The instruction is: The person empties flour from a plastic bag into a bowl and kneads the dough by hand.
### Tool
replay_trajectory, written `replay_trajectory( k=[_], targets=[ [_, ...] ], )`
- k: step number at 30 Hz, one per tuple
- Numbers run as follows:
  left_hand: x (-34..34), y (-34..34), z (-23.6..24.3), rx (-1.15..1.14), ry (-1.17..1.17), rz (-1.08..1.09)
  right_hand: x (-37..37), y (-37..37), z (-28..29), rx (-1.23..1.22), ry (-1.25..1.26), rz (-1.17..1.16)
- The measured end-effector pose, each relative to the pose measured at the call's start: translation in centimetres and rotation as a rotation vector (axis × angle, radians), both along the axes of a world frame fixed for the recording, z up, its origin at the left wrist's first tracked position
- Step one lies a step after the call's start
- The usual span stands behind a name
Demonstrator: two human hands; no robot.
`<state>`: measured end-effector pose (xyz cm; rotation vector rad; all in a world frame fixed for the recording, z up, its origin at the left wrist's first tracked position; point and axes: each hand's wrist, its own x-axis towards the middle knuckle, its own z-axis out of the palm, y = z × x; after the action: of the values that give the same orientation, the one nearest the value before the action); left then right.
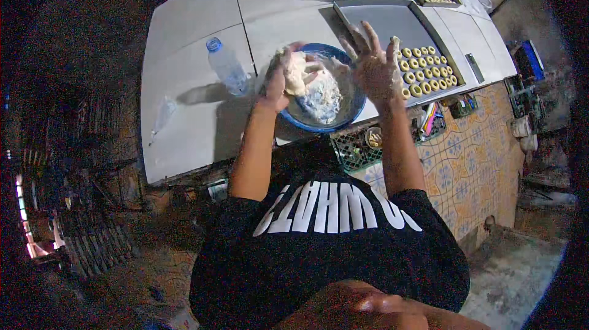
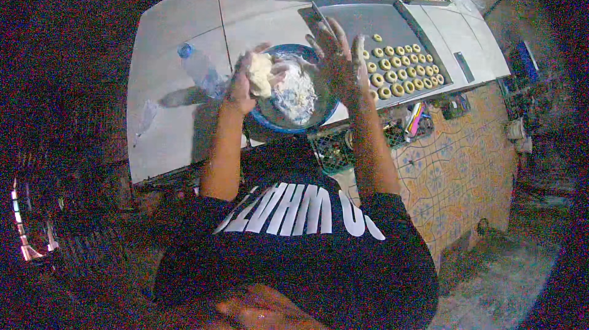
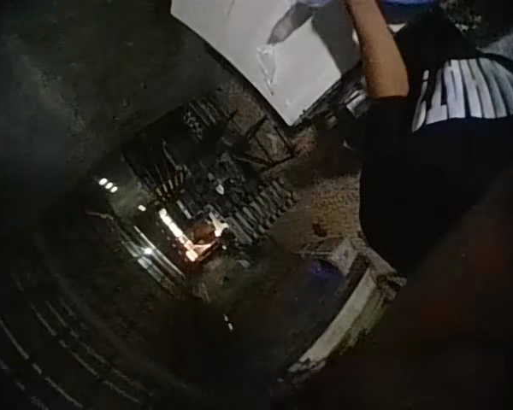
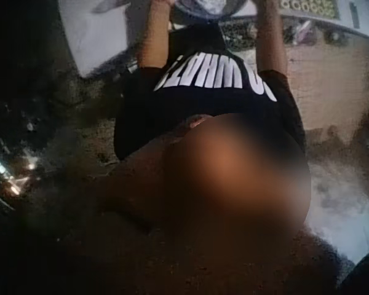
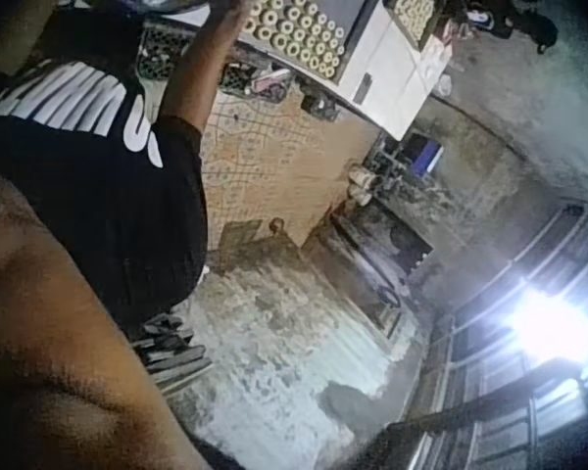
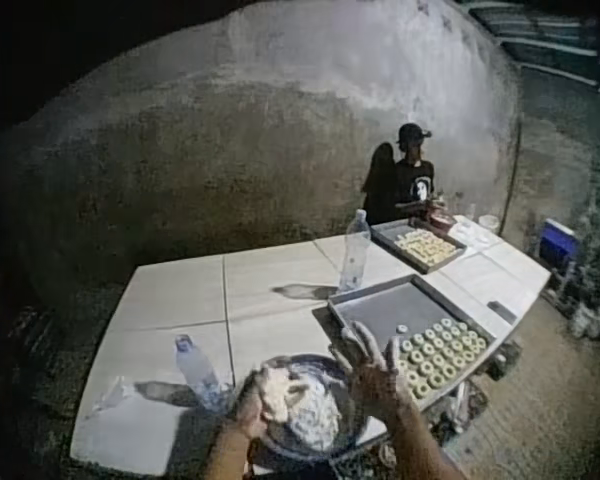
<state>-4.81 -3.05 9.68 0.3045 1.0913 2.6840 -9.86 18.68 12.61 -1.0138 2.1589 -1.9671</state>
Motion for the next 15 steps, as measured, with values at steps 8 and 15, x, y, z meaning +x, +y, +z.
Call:
replay_trajectory(
  k=[8,15],
  targets=[
    [-0.6,5.8,-3.7,-0.153,-0.22,0.354,1.9,-5.3,-0.9,-1.113,-0.724,0.34],
    [-1.5,6.1,-5.3,-0.475,0.022,0.735,3.7,-7.8,-1.7,-0.575,-0.345,0.239]
  ],
)
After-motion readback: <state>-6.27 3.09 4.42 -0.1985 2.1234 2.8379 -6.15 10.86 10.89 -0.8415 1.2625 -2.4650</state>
